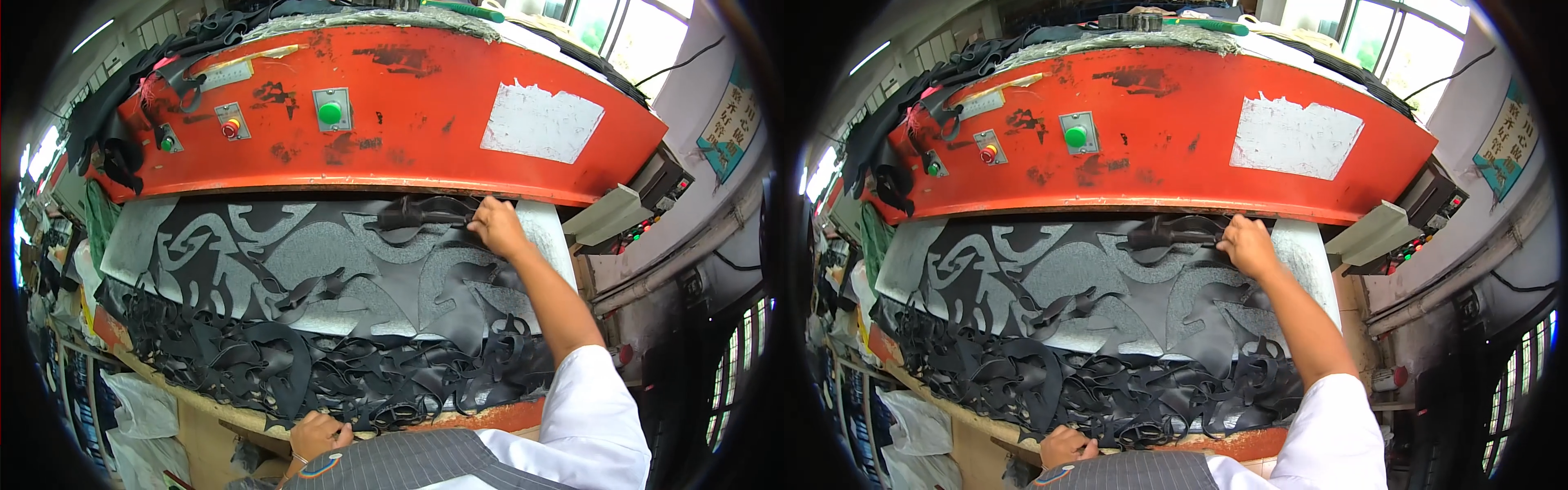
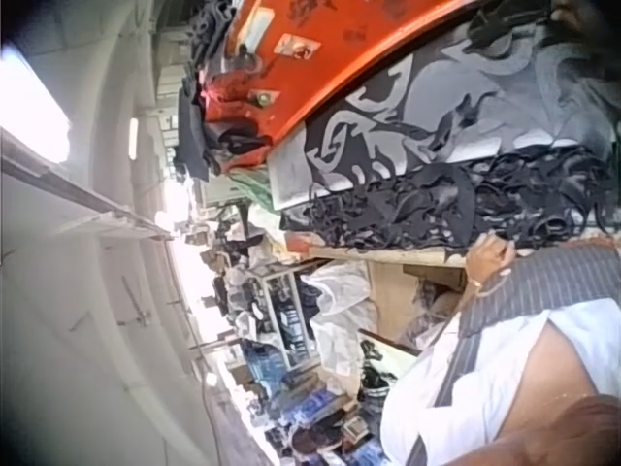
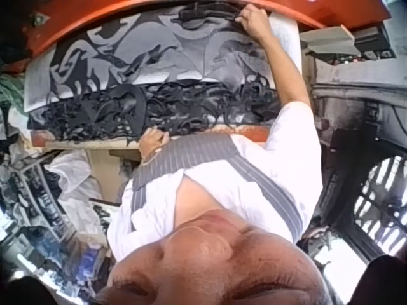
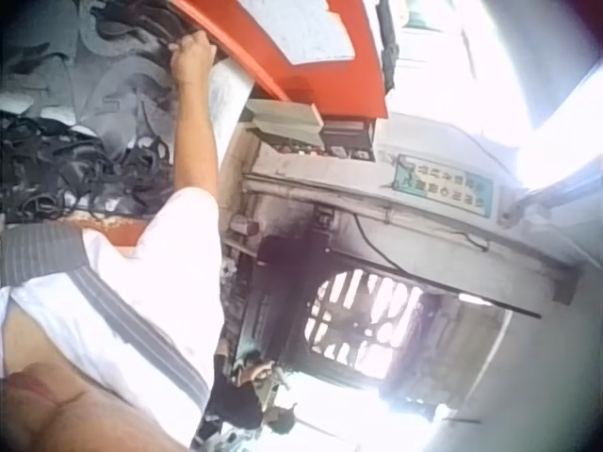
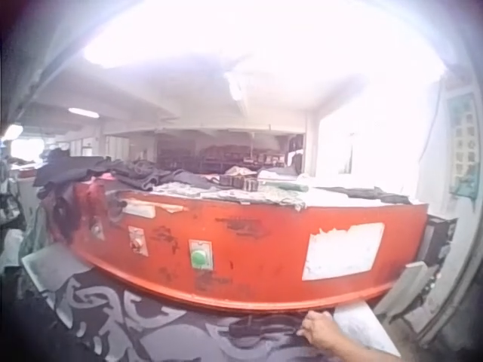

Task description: Using a press machine and a metal die to cut shapes out of a sheet of material.

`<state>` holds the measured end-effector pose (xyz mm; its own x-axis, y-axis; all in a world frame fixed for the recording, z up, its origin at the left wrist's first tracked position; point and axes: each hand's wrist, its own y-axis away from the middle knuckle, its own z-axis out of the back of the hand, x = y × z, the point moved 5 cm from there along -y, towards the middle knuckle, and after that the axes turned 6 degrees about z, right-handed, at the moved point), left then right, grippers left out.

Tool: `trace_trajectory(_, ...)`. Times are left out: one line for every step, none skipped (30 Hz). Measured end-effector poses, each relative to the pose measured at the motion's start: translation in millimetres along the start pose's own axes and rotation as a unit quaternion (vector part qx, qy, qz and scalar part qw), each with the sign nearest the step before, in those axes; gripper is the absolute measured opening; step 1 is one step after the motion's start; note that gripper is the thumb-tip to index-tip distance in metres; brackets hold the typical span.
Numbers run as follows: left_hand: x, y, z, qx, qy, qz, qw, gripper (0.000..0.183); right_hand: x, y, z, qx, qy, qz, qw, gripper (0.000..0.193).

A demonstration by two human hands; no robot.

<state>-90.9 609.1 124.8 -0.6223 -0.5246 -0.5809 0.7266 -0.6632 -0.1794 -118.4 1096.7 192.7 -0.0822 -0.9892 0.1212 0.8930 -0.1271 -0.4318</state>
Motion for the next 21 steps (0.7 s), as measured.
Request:
trace_trajectory(-1,1,1,-0.010,-0.004,0.008,1.000,0.015,2,-8,11,0.003,-0.023,0.010,1.000,0.015)
trace_trajectory(-1,2,2,-0.020,-0.006,0.014,1.000,0.016,2,-14,21,0.004,-0.043,0.018,0.999,0.015)
trace_trajectory(0,4,0,-0.019,-0.017,0.014,1.000,0.014,1,-16,29,0.019,-0.055,0.022,0.998,0.014)
trace_trajectory(0,7,1,-0.020,-0.014,0.014,1.000,0.014,1,-8,31,0.020,-0.051,0.023,0.998,0.014)
trace_trajectory(0,7,0,-0.019,-0.011,0.010,1.000,0.014,3,-3,28,0.042,-0.034,0.034,0.998,0.013)
trace_trajectory(1,7,-1,-0.015,-0.008,0.005,1.000,0.013,4,7,26,0.064,-0.016,0.042,0.997,0.013)
trace_trajectory(0,8,1,-0.023,-0.007,0.006,1.000,0.013,6,28,25,0.048,-0.012,0.032,0.998,0.011)
trace_trajectory(1,10,4,-0.003,0.029,0.019,0.999,0.010,14,51,31,0.032,-0.018,0.021,0.999,0.010)
trace_trajectory(3,12,4,0.016,0.067,0.031,0.997,0.008,26,73,43,-0.024,-0.018,0.046,0.998,0.011)
trace_trajectory(5,9,4,0.008,0.068,0.031,0.997,0.008,36,90,53,-0.053,-0.014,0.058,0.997,0.011)
trace_trajectory(11,6,12,-0.011,0.183,0.090,0.979,0.008,51,111,63,-0.079,-0.015,0.063,0.995,0.012)
trace_trajectory(16,1,19,-0.030,0.295,0.145,0.944,0.008,66,130,72,-0.099,-0.007,0.085,0.991,0.011)
trace_trajectory(12,-13,31,-0.038,0.288,0.127,0.948,0.010,79,148,82,-0.118,0.003,0.105,0.987,0.011)
trace_trajectory(7,-31,41,-0.059,0.281,0.075,0.955,0.014,91,161,90,-0.116,0.002,0.104,0.988,0.011)
trace_trajectory(0,-53,48,-0.051,0.282,0.041,0.957,0.018,107,173,98,-0.117,0.017,0.141,0.983,0.012)
trace_trajectory(-14,-77,48,-0.030,0.311,0.011,0.950,0.022,121,184,107,-0.117,0.034,0.174,0.977,0.013)
trace_trajectory(-26,-102,43,0.019,0.351,-0.016,0.936,0.022,130,192,114,-0.103,0.027,0.206,0.973,0.015)
trace_trajectory(-41,-123,31,0.103,0.381,-0.002,0.919,0.028,140,199,119,-0.090,0.020,0.237,0.967,0.018)
trace_trajectory(-56,-140,12,0.193,0.426,-0.018,0.884,0.043,150,202,122,-0.078,0.034,0.267,0.960,0.021)
trace_trajectory(-68,-152,-14,0.284,0.479,0.052,0.829,0.053,160,202,127,-0.082,0.039,0.298,0.950,0.020)
trace_trajectory(-84,-156,-39,0.365,0.524,0.123,0.760,0.063,166,202,130,-0.083,0.042,0.319,0.943,0.019)
